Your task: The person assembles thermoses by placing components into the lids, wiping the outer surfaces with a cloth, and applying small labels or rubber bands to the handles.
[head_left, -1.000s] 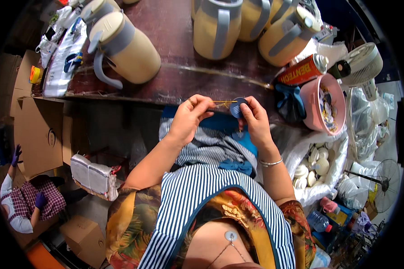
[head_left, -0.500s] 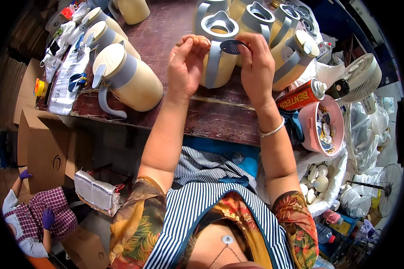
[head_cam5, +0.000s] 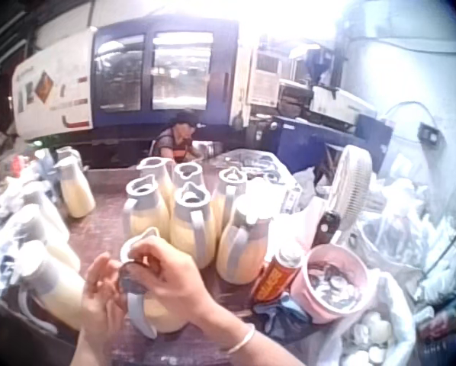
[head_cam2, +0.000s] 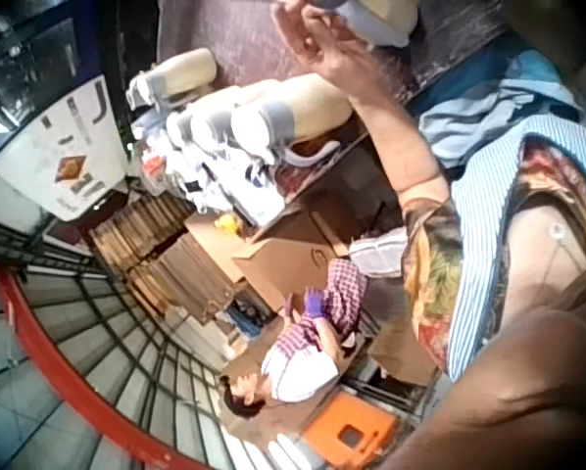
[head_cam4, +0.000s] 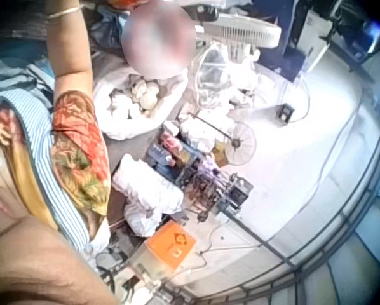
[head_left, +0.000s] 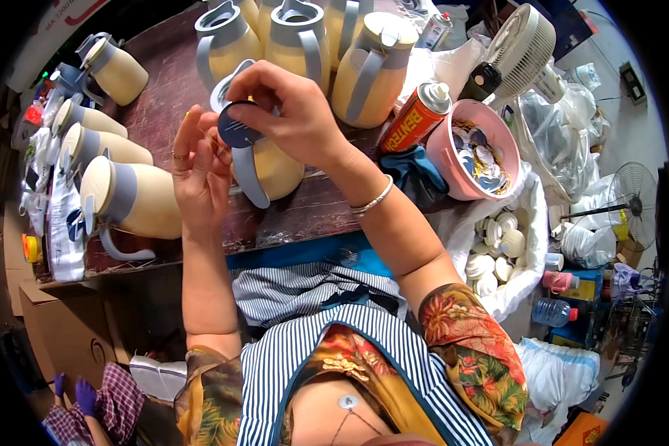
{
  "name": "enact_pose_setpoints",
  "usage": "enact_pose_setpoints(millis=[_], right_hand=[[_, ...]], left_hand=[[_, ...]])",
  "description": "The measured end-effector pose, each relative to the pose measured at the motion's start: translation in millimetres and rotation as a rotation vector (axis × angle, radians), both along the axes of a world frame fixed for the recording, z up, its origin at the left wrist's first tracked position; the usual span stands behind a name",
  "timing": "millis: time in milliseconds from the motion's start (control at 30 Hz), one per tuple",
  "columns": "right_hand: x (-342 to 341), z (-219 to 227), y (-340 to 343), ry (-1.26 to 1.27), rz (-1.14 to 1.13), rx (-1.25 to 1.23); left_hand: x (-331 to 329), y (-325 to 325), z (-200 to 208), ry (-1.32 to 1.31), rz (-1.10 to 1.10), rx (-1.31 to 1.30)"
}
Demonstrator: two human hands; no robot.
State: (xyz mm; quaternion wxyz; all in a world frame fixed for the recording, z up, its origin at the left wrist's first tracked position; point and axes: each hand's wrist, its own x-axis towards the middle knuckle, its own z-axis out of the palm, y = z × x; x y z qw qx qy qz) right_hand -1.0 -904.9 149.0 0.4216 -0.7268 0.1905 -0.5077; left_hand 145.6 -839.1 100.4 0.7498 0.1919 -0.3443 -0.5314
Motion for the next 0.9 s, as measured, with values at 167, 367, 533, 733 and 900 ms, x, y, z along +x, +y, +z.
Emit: enact_pose_setpoints(millis=[167, 367, 533, 733, 900], right_hand=[[-4.5, -9.0, 0.2, -0.109, -0.045, 0.042], [-1.0, -7.9, 6.7, -0.004, -0.064, 0.062], [8.1, -12.2, 11.6, -0.065, -0.065, 0.158], [10.5, -29.1, 21.7, 0.368, -0.517, -0.667], [18.9, -27.3, 27.4, 0.286, -0.777, -0.580]], left_hand=[[-6.6, -10.5, -0.4, -0.118, 0.274, 0.046], [7.8, -9.8, -0.5, -0.006, -0.036, -0.033], [22.4, 8.2, 35.4, -0.856, 0.060, -0.051], [60.8, -13.5, 82.9, -1.492, 0.535, -0.303], [0.9, -9.4, -1.3, -0.870, 0.844, -0.008]])
